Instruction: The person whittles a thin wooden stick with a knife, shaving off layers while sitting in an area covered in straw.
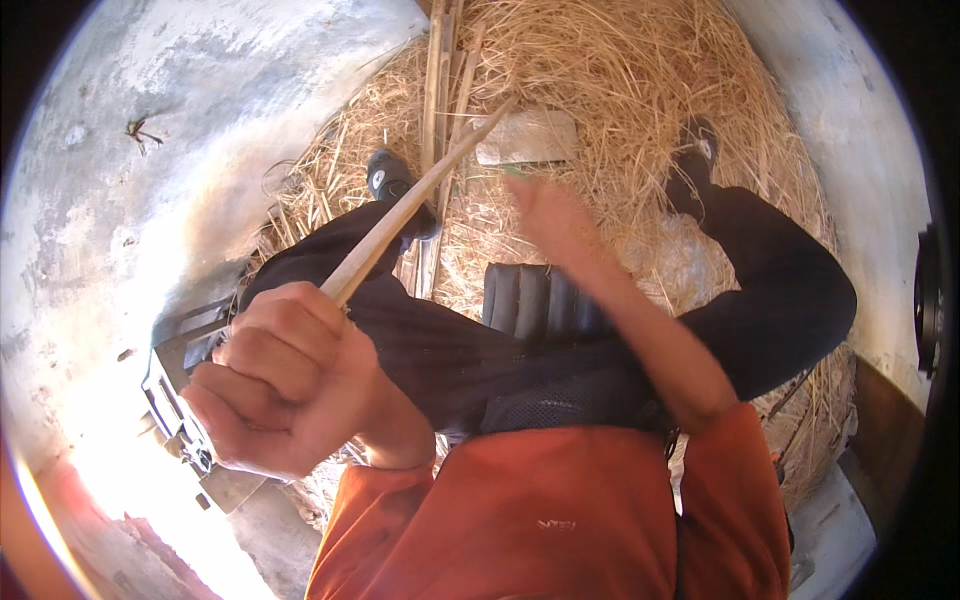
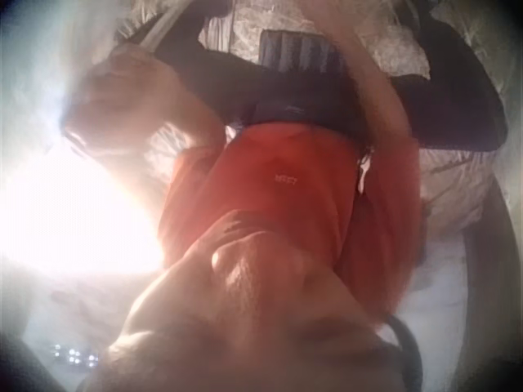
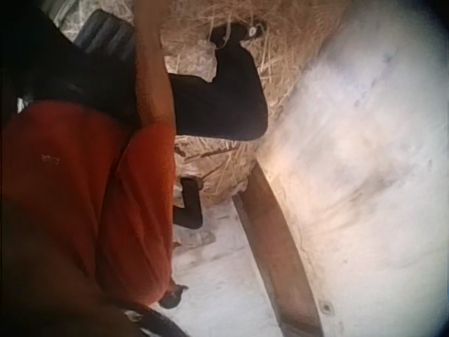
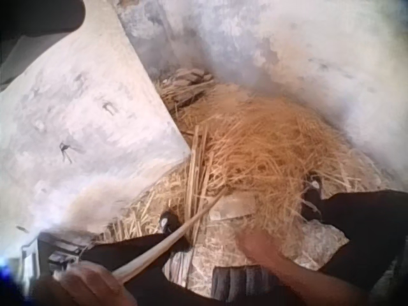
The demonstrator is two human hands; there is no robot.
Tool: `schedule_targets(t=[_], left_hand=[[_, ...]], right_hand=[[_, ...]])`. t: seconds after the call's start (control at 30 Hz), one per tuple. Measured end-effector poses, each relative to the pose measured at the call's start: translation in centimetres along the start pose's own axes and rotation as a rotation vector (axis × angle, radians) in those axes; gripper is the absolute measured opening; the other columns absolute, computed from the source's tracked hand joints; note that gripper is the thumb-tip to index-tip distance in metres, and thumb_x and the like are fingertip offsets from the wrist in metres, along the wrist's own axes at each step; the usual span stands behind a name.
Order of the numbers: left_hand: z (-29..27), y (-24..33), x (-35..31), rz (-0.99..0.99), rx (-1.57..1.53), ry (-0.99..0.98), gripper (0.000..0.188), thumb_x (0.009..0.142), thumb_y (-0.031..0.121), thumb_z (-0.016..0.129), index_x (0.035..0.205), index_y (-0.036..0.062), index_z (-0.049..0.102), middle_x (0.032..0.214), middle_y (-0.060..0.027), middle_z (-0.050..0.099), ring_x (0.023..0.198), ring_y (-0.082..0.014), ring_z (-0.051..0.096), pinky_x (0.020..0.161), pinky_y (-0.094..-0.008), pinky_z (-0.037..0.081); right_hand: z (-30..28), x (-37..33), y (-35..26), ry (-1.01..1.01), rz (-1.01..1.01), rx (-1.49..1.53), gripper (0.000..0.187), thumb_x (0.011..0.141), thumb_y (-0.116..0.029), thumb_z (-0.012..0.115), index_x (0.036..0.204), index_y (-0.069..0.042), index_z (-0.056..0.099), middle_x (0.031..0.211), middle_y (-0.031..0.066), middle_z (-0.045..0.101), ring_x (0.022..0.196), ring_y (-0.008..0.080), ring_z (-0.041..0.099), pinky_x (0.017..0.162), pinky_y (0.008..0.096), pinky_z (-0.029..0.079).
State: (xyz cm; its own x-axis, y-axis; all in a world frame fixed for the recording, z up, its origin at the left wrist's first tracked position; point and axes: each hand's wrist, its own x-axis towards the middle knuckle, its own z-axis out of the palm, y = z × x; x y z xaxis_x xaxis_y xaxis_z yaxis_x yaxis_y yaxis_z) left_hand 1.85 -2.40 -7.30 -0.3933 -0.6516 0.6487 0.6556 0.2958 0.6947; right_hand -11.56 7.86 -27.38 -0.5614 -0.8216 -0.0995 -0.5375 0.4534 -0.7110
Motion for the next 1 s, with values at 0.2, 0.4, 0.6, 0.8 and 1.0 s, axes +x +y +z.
schedule_targets(t=[0.2, 0.4, 0.6, 0.8, 1.0], left_hand=[[0.2, -0.4, -0.2, 0.049, -0.046, -0.009, 0.040, 0.094, 0.023, 0.032, 0.055, 0.0132, 0.026, 0.039, -0.0003, 0.031, 0.029, -0.0119, 0.026, 0.029, -0.0260, 0.026], [-0.3, -0.3, 0.2, 0.016, 0.019, -0.165, 0.039, 0.091, 0.023, 0.037, 0.055, 0.0099, 0.032, 0.040, -0.0027, 0.038, 0.030, -0.0143, 0.034, 0.030, -0.0274, 0.031], [-0.2, -0.2, -0.1, 0.010, 0.016, -0.193, 0.037, 0.090, 0.022, 0.038, 0.055, 0.0091, 0.033, 0.040, -0.0028, 0.038, 0.030, -0.0146, 0.035, 0.030, -0.0285, 0.032], [0.0, -0.1, 0.3, -0.012, -0.021, -0.211, 0.037, 0.090, 0.021, 0.039, 0.055, 0.0085, 0.034, 0.039, -0.0032, 0.038, 0.029, -0.0135, 0.033, 0.029, -0.0283, 0.032], [0.8, -0.1, -0.1, -0.015, 0.037, -0.319, 0.037, 0.090, 0.021, 0.042, 0.056, 0.0082, 0.035, 0.040, -0.0033, 0.041, 0.028, -0.0131, 0.033, 0.029, -0.0279, 0.033]], right_hand=[[-1.8, 1.1, 7.5, -0.050, 0.415, -0.084, 0.050, 0.097, -0.039, 0.032, 0.096, 0.005, 0.057, 0.084, 0.0272, 0.060, 0.082, 0.0404, 0.059, 0.074, 0.0473, 0.045], [-6.0, -1.4, -5.2, -0.065, 0.034, 0.460, 0.046, 0.094, -0.040, 0.042, 0.084, 0.002, 0.055, 0.063, 0.0236, 0.055, 0.061, 0.0399, 0.057, 0.058, 0.0477, 0.043], [-6.0, -4.9, -9.9, -0.051, -0.183, 0.532, 0.034, 0.092, -0.034, 0.051, 0.082, -0.002, 0.054, 0.049, 0.0181, 0.050, 0.046, 0.0376, 0.053, 0.044, 0.0450, 0.040], [-1.8, -1.7, -5.8, 0.034, -0.052, 0.279, 0.039, 0.093, -0.037, 0.047, 0.082, -0.001, 0.056, 0.050, 0.0194, 0.052, 0.046, 0.0375, 0.055, 0.044, 0.0468, 0.042], [-4.1, -0.4, -5.1, -0.029, 0.116, 0.252, 0.041, 0.095, -0.037, 0.043, 0.081, 0.001, 0.055, 0.050, 0.0200, 0.052, 0.047, 0.0399, 0.054, 0.045, 0.0470, 0.042]])
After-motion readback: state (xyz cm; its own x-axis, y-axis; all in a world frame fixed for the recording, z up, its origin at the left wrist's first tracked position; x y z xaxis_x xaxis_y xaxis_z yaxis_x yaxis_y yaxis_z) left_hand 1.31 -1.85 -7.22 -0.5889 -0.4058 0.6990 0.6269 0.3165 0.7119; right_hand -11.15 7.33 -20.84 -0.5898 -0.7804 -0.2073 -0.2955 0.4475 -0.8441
